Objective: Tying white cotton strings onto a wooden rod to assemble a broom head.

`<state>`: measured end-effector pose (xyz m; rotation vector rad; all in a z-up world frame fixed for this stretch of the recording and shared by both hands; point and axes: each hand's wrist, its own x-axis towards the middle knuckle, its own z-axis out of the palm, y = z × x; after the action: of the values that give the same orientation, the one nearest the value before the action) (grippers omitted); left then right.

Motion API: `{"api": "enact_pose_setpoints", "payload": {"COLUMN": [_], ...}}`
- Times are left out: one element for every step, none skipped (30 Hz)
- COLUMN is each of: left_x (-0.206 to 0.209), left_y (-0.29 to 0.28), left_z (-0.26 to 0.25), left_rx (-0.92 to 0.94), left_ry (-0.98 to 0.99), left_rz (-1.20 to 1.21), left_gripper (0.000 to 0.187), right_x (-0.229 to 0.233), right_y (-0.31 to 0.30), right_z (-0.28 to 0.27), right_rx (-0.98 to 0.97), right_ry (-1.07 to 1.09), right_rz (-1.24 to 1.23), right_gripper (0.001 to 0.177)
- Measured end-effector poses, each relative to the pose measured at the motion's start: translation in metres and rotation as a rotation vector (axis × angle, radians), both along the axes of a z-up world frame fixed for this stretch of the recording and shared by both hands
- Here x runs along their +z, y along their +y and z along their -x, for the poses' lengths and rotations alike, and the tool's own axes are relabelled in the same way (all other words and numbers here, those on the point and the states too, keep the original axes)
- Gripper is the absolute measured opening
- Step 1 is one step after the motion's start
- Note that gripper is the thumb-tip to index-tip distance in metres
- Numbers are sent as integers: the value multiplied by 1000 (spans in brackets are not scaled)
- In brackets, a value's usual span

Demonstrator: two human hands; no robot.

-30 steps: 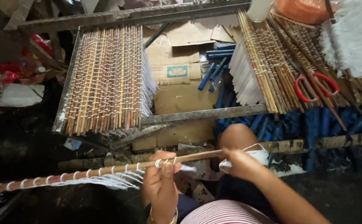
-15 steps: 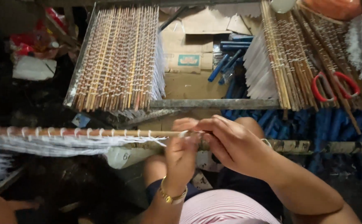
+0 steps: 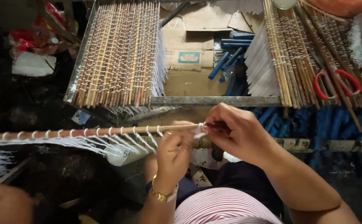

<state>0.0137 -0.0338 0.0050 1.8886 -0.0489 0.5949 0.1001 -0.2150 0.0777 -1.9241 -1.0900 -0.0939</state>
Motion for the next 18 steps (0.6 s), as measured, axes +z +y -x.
{"api": "enact_pose_setpoints", "payload": {"left_x": [-4, -8, -11, -7, -3, 1, -6, -12, -19, -23, -26, -30, -25, -20, -14, -15, -15, -14], "left_y": [-2, -3, -5, -8, -12, -16, -17, -17, -18, -18, -18, -18, -19, -21, -22, -23, -24, -25], "left_z": [1, 1, 1, -3, -6, -10, -12, -16, -19, -20, -21, -22, -21, -20, -20, -20, -20, -20], "left_rx": [5, 17, 27, 30, -94, -219, -216, -269, -322, -320, -414, -510, -510, -554, -598, -597, -617, -637], "left_ry": [2, -11, -26, -27, -36, -44, -46, -60, -74, -75, -146, -216, -213, -213, -214, -214, -208, -203], "left_rz": [3, 174, 346, 346, 536, 728, 730, 796, 861, 860, 951, 1042, 1043, 1070, 1096, 1095, 1144, 1193], "left_gripper": [30, 28, 26, 26, 22, 22, 22, 15, 9, 9, 16, 24, 24, 25, 26, 26, 25, 26], "right_x": [1, 2, 4, 7, 9, 12, 14, 16, 17, 17, 17, 17, 17, 18, 19, 20, 21, 23], "right_y": [-1, -1, -1, -1, 0, -1, -2, -2, -3, -2, -2, -2, -2, -2, -2, -1, -1, 0], "right_z": [0, 0, -1, -2, -3, -4, -3, -2, -2, -3, -4, -4, -3, -3, -3, -3, -3, -3], "right_rx": [5, -15, -36, -33, 8, 49, 52, 60, 68, 71, 81, 89, 88, 79, 71, 72, 92, 111], "right_ry": [2, 18, 34, 33, 40, 47, 47, 66, 85, 85, 89, 95, 97, 100, 102, 102, 106, 110], "right_rz": [3, 22, 42, 42, 37, 34, 37, 56, 74, 74, 80, 87, 86, 101, 115, 114, 105, 96], "right_gripper": [14, 15, 16, 16, 13, 11, 11, 6, 3, 3, 2, 2, 2, 2, 4, 4, 3, 4]}}
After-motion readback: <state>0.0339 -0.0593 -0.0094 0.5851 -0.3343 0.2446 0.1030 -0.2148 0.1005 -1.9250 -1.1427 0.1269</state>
